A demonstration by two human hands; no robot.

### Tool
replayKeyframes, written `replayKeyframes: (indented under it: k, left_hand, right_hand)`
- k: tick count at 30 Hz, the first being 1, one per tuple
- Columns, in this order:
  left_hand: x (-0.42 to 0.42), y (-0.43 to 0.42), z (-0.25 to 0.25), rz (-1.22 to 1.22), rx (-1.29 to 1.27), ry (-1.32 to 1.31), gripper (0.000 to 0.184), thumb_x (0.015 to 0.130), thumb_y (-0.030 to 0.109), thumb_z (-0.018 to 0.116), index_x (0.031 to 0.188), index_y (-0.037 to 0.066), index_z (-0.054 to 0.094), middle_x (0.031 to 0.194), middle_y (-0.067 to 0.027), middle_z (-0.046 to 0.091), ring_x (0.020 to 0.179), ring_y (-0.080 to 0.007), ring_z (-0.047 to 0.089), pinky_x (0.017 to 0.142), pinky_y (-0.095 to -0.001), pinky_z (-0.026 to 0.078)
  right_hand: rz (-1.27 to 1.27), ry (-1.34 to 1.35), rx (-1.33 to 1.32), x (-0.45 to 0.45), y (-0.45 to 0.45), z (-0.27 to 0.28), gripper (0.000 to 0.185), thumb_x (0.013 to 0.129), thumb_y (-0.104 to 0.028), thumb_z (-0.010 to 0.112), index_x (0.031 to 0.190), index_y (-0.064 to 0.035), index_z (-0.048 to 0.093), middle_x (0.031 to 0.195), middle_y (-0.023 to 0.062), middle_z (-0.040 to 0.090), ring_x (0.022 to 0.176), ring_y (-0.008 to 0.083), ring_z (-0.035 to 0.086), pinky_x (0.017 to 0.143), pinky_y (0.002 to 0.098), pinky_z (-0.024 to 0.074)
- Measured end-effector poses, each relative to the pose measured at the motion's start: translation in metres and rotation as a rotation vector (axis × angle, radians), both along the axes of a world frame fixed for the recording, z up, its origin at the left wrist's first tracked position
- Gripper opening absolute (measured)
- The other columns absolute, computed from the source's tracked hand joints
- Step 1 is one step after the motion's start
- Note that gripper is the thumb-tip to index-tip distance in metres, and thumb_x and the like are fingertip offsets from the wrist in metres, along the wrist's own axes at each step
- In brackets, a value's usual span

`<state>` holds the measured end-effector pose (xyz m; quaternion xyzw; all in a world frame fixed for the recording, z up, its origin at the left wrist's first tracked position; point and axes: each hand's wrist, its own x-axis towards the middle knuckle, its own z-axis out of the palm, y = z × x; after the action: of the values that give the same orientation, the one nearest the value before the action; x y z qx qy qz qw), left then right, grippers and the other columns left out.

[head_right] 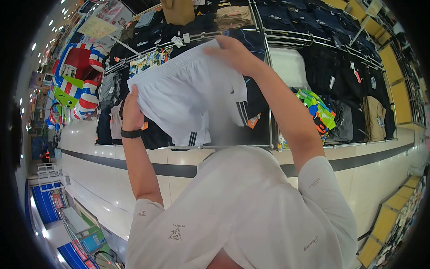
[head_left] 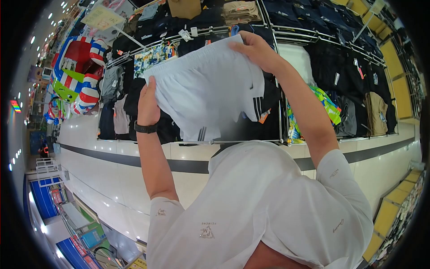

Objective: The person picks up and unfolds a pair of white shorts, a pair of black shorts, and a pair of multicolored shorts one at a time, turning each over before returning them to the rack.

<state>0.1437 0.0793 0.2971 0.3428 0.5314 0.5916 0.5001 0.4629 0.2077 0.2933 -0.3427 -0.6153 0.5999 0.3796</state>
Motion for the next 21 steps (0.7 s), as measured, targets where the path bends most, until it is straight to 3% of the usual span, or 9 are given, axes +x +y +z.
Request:
replayKeyframes:
  k: [5, 8, 11, 13, 14, 17, 19, 20, 21]
  left_hand:
    - [0.012, 0.007, -0.008, -0.007, 0.046, 0.018, 0.044, 0.102, 0.033, 0.049, 0.121, -0.006, 0.056, 0.117, -0.0097, 0.064, 0.106, -0.0154, 0.059, 0.093, -0.0287, 0.044]
    - [0.035, 0.011, -0.024, 0.041, 0.104, 0.056, 0.045, 0.103, 0.033, 0.045, 0.122, -0.006, 0.055, 0.117, -0.0108, 0.063, 0.105, -0.0163, 0.058, 0.093, -0.0293, 0.044]
    - [0.057, 0.007, -0.038, 0.098, 0.17, 0.2, 0.047, 0.104, 0.032, 0.04, 0.127, -0.007, 0.051, 0.12, -0.0132, 0.061, 0.106, -0.0183, 0.058, 0.094, -0.0306, 0.043]
    - [0.076, 0.003, -0.046, 0.167, 0.225, 0.332, 0.047, 0.105, 0.031, 0.039, 0.13, -0.008, 0.047, 0.123, -0.0143, 0.059, 0.106, -0.0197, 0.057, 0.096, -0.0313, 0.042]
    - [0.085, 0.004, -0.054, 0.187, 0.255, 0.205, 0.049, 0.105, 0.032, 0.038, 0.134, -0.007, 0.043, 0.125, -0.0152, 0.058, 0.109, -0.0201, 0.056, 0.098, -0.0317, 0.041]
    - [0.117, -0.01, -0.043, 0.162, 0.239, 0.199, 0.048, 0.105, 0.028, 0.037, 0.14, -0.006, 0.039, 0.136, -0.016, 0.051, 0.122, -0.0228, 0.051, 0.104, -0.0333, 0.038]
    - [0.126, -0.012, -0.048, 0.09, 0.307, 0.363, 0.059, 0.101, 0.037, 0.046, 0.141, -0.005, 0.035, 0.128, -0.0193, 0.055, 0.118, -0.0246, 0.053, 0.101, -0.0342, 0.04]
    - [0.132, -0.01, -0.049, 0.125, 0.381, 0.558, 0.049, 0.104, 0.019, 0.037, 0.146, -0.004, 0.027, 0.137, -0.018, 0.048, 0.123, -0.0238, 0.05, 0.102, -0.0347, 0.041]
    - [0.134, -0.011, -0.046, 0.128, 0.381, 0.558, 0.049, 0.104, 0.019, 0.037, 0.146, -0.004, 0.027, 0.137, -0.018, 0.048, 0.123, -0.0238, 0.05, 0.102, -0.0347, 0.041]
  right_hand:
    - [-0.1, -0.068, -0.016, -0.008, 0.01, -0.028, 0.017, 0.095, -0.021, 0.061, 0.098, -0.0043, 0.06, 0.086, -0.0011, 0.062, 0.076, 0.0054, 0.057, 0.068, 0.0233, 0.0481]
    - [-0.191, 0.11, -0.083, -0.025, 0.002, -0.035, 0.018, 0.095, -0.021, 0.062, 0.098, -0.0043, 0.06, 0.085, -0.0016, 0.062, 0.075, 0.0052, 0.057, 0.066, 0.0226, 0.0469]
    - [-0.313, 0.053, -0.075, -0.043, -0.004, -0.046, 0.016, 0.095, -0.02, 0.061, 0.099, -0.0041, 0.06, 0.083, -0.0016, 0.061, 0.073, 0.0052, 0.057, 0.064, 0.0228, 0.0466]
    - [-0.365, -0.105, 0.087, -0.055, -0.009, -0.058, 0.015, 0.095, -0.019, 0.061, 0.097, -0.004, 0.06, 0.083, -0.0014, 0.061, 0.071, 0.0052, 0.057, 0.062, 0.0231, 0.0467]
    - [-0.394, 0.011, 0.126, -0.064, -0.014, -0.065, 0.025, 0.088, -0.024, 0.066, 0.088, 0.0004, 0.059, 0.079, 0.0052, 0.06, 0.07, 0.0111, 0.05, 0.063, 0.0299, 0.0434]
    - [-0.214, -0.01, 0.091, -0.067, -0.067, -0.01, 0.028, 0.087, -0.024, 0.067, 0.093, 0.0021, 0.058, 0.085, 0.0096, 0.064, 0.074, 0.0132, 0.055, 0.067, 0.0308, 0.0459]
    - [-0.151, -0.168, 0.458, -0.082, -0.076, -0.013, 0.03, 0.089, -0.024, 0.065, 0.098, 0.0031, 0.056, 0.091, 0.012, 0.065, 0.077, 0.0147, 0.058, 0.071, 0.0314, 0.0481]
    - [-0.157, -0.113, 0.461, -0.077, -0.085, -0.012, 0.032, 0.09, -0.023, 0.064, 0.104, 0.0036, 0.055, 0.098, 0.0149, 0.065, 0.079, 0.0168, 0.06, 0.073, 0.0327, 0.0494]
    - [-0.154, -0.113, 0.463, -0.076, -0.091, -0.002, 0.032, 0.09, -0.023, 0.064, 0.104, 0.0036, 0.055, 0.098, 0.0149, 0.065, 0.079, 0.0168, 0.06, 0.073, 0.0327, 0.0494]
